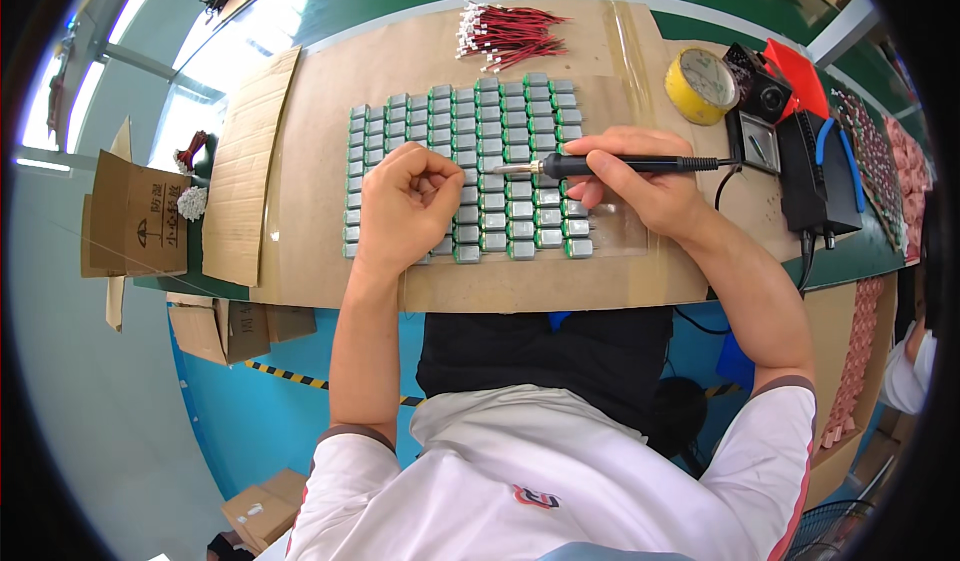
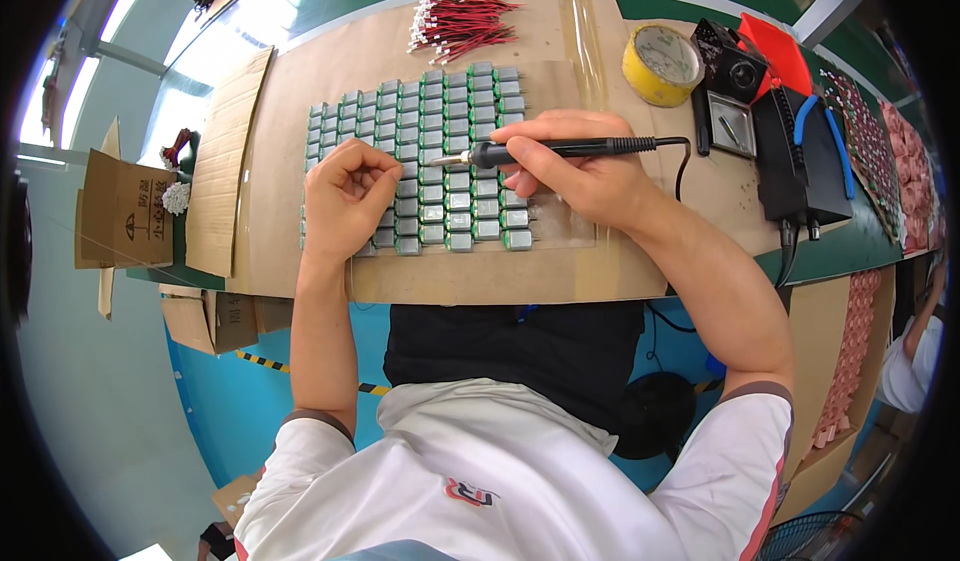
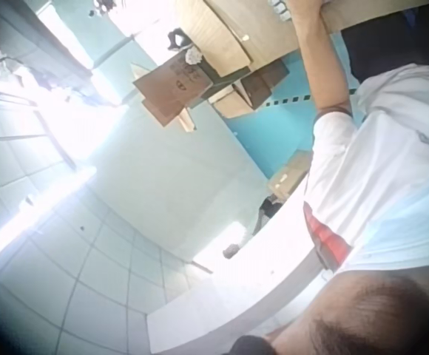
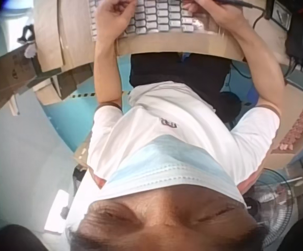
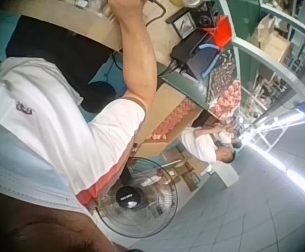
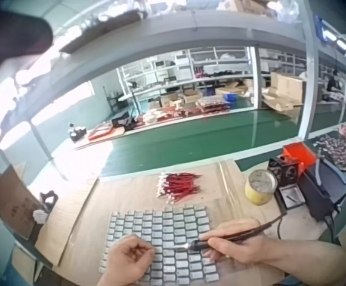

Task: Soldering wires onto small electronic components arranged in a grid on a workbench.

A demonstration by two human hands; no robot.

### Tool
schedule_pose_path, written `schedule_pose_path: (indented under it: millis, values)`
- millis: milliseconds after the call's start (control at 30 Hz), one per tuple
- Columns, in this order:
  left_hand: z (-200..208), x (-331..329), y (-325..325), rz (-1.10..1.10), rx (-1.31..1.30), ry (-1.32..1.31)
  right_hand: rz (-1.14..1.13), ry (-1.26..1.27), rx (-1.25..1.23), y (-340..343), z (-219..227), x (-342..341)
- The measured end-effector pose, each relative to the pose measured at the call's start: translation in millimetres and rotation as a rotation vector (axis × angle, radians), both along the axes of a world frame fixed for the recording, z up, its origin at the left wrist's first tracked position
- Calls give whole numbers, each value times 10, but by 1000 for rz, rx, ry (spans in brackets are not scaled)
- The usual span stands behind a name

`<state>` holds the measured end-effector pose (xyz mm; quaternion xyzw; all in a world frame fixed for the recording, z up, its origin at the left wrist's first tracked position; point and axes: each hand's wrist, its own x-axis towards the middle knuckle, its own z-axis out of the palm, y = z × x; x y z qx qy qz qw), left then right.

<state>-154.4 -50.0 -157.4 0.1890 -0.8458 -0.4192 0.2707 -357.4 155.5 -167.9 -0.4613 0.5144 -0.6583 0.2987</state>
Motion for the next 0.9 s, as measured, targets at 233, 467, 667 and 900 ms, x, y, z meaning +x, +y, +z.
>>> schedule_pose_path:
  millis: [233,467,667,900]
  values:
    - [10,-1,8,1,20,-20,38,78,57,20,24,-36]
    - [36,0,20,9,-10,-53,-8,36,19,-4,-1,0]
    - [44,0,27,4,-31,-74,8,56,24,0,5,-11]
    - [32,-11,18,-1,-38,-70,11,35,24,-4,0,-4]
